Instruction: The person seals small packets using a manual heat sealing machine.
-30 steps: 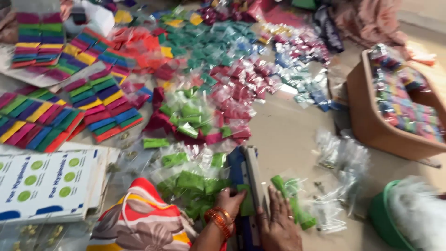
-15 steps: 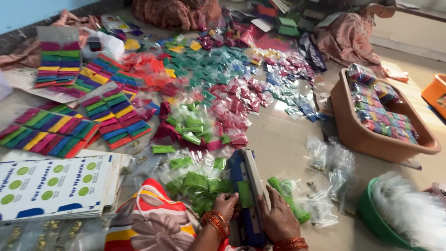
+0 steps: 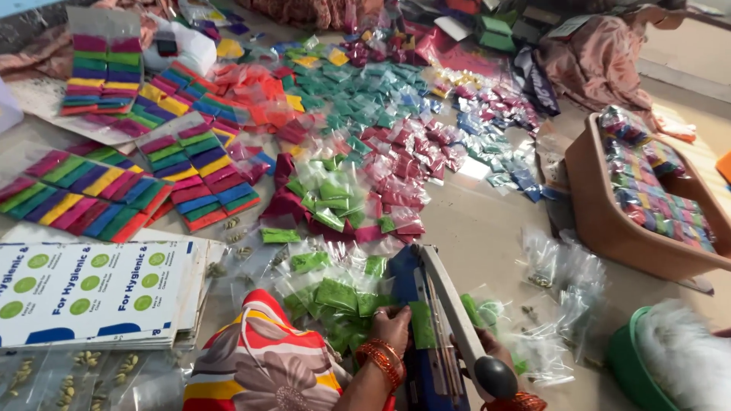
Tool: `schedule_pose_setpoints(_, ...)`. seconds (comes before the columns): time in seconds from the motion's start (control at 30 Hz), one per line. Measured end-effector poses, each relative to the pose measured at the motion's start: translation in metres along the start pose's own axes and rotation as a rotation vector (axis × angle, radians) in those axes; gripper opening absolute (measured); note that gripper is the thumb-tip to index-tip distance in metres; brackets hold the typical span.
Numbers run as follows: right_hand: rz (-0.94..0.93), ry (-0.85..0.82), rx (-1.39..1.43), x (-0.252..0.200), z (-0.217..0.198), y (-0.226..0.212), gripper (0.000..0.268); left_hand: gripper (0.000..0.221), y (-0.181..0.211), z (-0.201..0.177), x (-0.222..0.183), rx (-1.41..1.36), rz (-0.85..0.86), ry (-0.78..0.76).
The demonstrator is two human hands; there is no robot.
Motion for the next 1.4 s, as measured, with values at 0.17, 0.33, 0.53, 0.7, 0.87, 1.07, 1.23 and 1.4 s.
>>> schedule_pose_setpoints(0.17, 0.179, 0.149, -0.383, -0.012, 0.045, -0.033, 0.063, 0.036, 0.015, 0.009, -0.006, 0.021, 0.094, 0.030)
schedule_pose_setpoints(0.33, 0.102, 0.122, -0.462, 0.057, 0.045, -0.037, 0.058, 0.047, 0.043, 0.008, -0.026, 0.233, 0.101, 0.097)
schedule_pose_setpoints(0.53, -0.008, 0.161, -0.454, 0.052, 0.011, -0.092, 0.047, 0.069, 0.066, 0.012, -0.049, 0.437, 0.148, 0.094)
schedule_pose_setpoints(0.7, 0.048, 0.257, -0.730, 0.016, -0.084, -0.111, 0.048, 0.099, 0.067, 0.026, -0.045, 0.633, 0.236, -0.024)
schedule_pose_setpoints(0.87, 0.085, 0.383, -1.079, 0.003, -0.105, -0.082, 0.060, 0.102, 0.082, 0.029, -0.041, 0.715, 0.240, 0.085)
schedule_pose_setpoints(1.07, 0.087, 0.451, -1.378, 0.008, -0.081, -0.083, 0.071, 0.111, 0.076, 0.027, -0.028, 0.674, 0.339, 0.110)
schedule_pose_setpoints(1.23, 0.203, 0.410, -1.377, 0.017, -0.078, -0.069, 0.060, 0.125, 0.052, 0.018, -0.051, 0.682, 0.530, -0.020)
schedule_pose_setpoints(1.4, 0.212, 0.409, -1.278, 0.009, -0.082, -0.051, 0.051, 0.086, 0.031, -0.007, -0.020, 0.535, 0.304, 0.101)
Point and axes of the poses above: each hand's wrist, its own x-axis towards the middle knuckle, its own z-axis out of the palm, y = z × x, the point moved 9 cm from there along x, towards the middle knuckle, and after that the axes turned 1 degree about z, right-handed, at the moved point
